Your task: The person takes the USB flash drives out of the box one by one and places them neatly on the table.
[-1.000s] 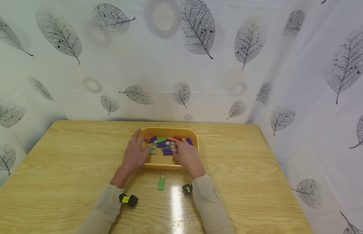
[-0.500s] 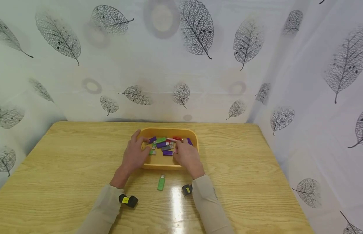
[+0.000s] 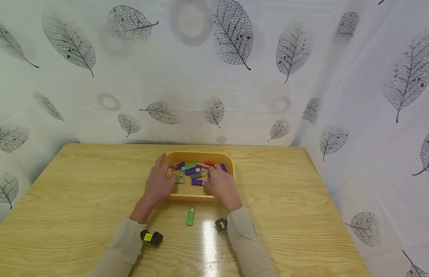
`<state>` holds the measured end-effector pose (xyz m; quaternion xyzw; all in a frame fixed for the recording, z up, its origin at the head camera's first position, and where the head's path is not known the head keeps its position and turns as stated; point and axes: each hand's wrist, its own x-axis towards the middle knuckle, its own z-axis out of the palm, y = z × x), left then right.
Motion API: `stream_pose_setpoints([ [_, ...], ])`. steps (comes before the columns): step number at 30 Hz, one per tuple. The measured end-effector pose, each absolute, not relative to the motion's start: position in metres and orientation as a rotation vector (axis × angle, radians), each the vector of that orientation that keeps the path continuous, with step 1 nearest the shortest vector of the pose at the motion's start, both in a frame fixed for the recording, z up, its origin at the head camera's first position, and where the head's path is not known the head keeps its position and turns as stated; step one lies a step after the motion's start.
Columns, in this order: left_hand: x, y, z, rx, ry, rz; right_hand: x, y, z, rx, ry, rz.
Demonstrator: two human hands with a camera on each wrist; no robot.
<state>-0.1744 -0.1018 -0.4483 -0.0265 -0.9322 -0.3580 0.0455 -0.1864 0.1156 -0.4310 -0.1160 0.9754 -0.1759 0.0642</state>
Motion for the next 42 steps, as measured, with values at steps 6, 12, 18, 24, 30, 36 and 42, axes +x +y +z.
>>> stream_pose_setpoints([
  [6, -0.174, -0.103, -0.449, -0.078, -2.840, -1.098, -0.187, 0.115, -0.431, -0.357, 2.935, -0.529],
  [12, -0.173, -0.103, -0.450, -0.068, -2.847, -1.099, -0.187, 0.115, -0.433, -0.368, 2.927, -0.518],
  [18, -0.173, -0.104, -0.451, -0.058, -2.847, -1.100, -0.188, 0.115, -0.431, -0.360, 2.916, -0.589],
  [24, -0.173, -0.103, -0.450, -0.064, -2.845, -1.103, -0.189, 0.117, -0.430, -0.379, 2.935, -0.720],
  [30, -0.172, -0.103, -0.450, -0.078, -2.842, -1.111, -0.185, 0.118, -0.425, -0.456, 2.945, -0.920],
  [36, -0.174, -0.104, -0.450, -0.086, -2.836, -1.093, -0.175, 0.115, -0.408, -0.625, 2.894, -0.936],
  [42, -0.174, -0.104, -0.450, -0.091, -2.822, -1.075, -0.155, 0.110, -0.390, -0.834, 2.734, -0.782],
])
